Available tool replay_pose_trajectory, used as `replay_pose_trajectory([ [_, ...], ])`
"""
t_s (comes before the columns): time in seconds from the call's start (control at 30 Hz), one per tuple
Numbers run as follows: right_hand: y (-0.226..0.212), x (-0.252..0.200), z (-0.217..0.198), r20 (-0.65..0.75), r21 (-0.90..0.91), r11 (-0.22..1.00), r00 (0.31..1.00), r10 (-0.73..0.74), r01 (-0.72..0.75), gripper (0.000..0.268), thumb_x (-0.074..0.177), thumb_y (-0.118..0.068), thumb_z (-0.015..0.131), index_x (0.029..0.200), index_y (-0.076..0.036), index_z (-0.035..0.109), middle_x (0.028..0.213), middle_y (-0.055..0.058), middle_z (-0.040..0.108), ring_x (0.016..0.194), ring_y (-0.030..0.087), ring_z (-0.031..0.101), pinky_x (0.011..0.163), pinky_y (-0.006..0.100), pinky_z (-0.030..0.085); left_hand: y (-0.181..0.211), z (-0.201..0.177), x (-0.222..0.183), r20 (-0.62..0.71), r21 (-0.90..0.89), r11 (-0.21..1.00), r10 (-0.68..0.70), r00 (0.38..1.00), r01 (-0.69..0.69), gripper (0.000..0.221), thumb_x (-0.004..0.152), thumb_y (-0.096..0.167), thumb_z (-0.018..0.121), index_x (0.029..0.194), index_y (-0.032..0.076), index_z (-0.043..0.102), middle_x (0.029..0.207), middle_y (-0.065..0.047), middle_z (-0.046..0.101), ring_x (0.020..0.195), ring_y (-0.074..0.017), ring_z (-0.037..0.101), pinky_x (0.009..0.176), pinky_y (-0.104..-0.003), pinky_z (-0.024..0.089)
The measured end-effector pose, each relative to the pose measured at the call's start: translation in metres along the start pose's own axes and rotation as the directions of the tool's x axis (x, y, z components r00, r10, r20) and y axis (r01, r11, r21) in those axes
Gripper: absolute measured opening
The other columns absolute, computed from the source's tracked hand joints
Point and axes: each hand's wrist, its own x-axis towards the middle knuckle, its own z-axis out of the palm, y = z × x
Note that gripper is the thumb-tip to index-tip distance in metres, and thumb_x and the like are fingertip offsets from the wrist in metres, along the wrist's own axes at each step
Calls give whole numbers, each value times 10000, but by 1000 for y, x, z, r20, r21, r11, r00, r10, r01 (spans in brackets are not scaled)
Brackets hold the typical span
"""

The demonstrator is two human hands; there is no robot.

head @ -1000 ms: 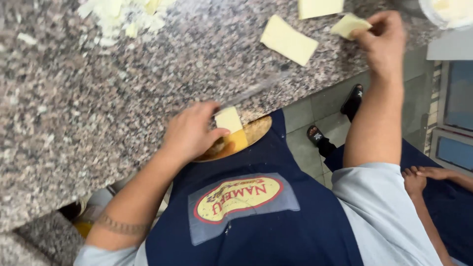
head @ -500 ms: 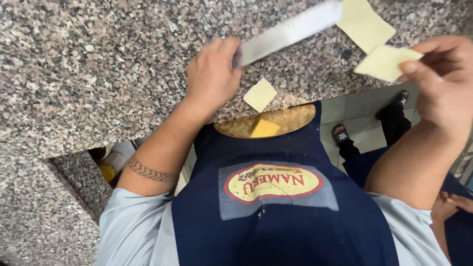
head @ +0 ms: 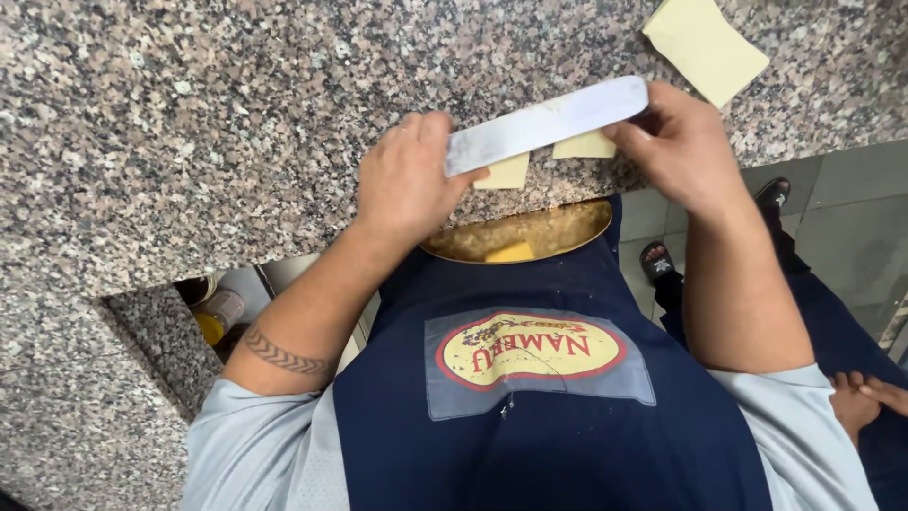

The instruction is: The person shaves thin slices from blocks of white chocolate with a knife, gathering them into a pile. They then cut smaller pieces from the blocks and place them onto a gold cake board.

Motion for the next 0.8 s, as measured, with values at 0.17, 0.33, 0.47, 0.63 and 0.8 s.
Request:
replay_pose_trajectory([
  [0.17, -13, 1, 6, 31, -219, 972, 995, 91, -82, 280, 943, -213, 787, 1133, -25, 705, 901, 97, 735, 798, 166, 687, 730, 321, 548, -12, 8, -6, -105, 38, 999, 3, 994, 1, 379, 819, 259, 794, 1056, 39, 597, 986, -163, 670, 901, -373, 689, 753, -510, 552],
  [0.33, -12, -8, 14, 113, -194, 974, 983, 145, -121, 271, 925, -255, 780, 1075, -37, 723, 904, 89, 758, 804, 161, 711, 734, 318, 564, -10, 20, -6, -167, -45, 999, -4, 986, -4, 329, 837, 188, 771, 1083, 55, 597, 989, -151, 647, 918, -364, 676, 779, -504, 535],
  [0.47, -12, -13, 19, 122, -256, 963, 985, 124, -90, 300, 909, -280, 779, 1110, -59, 751, 892, 127, 759, 785, 207, 729, 723, 340, 574, -8, 24, 6, -235, -47, 989, 123, 964, -137, 401, 817, 91, 732, 1196, 67, 605, 1044, -132, 615, 985, -331, 655, 819, -462, 538],
  [0.63, -10, -11, 25, 106, -307, 952, 994, 30, 4, 312, 919, -285, 775, 1139, -67, 746, 948, 134, 771, 822, 235, 751, 746, 355, 581, -7, 19, 28, -234, -3, 947, 312, 921, -321, 376, 822, -9, 644, 1189, 70, 635, 1104, -100, 614, 1093, -304, 638, 885, -439, 538],
  [0.8, -15, -19, 30, 150, -291, 956, 986, 74, -27, 280, 914, -292, 768, 1090, -77, 742, 873, 110, 762, 762, 221, 748, 704, 350, 584, 3, 23, 35, -179, -20, 964, 258, 950, -265, 315, 853, -12, 610, 1159, 38, 666, 1084, -120, 611, 1051, -303, 635, 866, -448, 535],
])
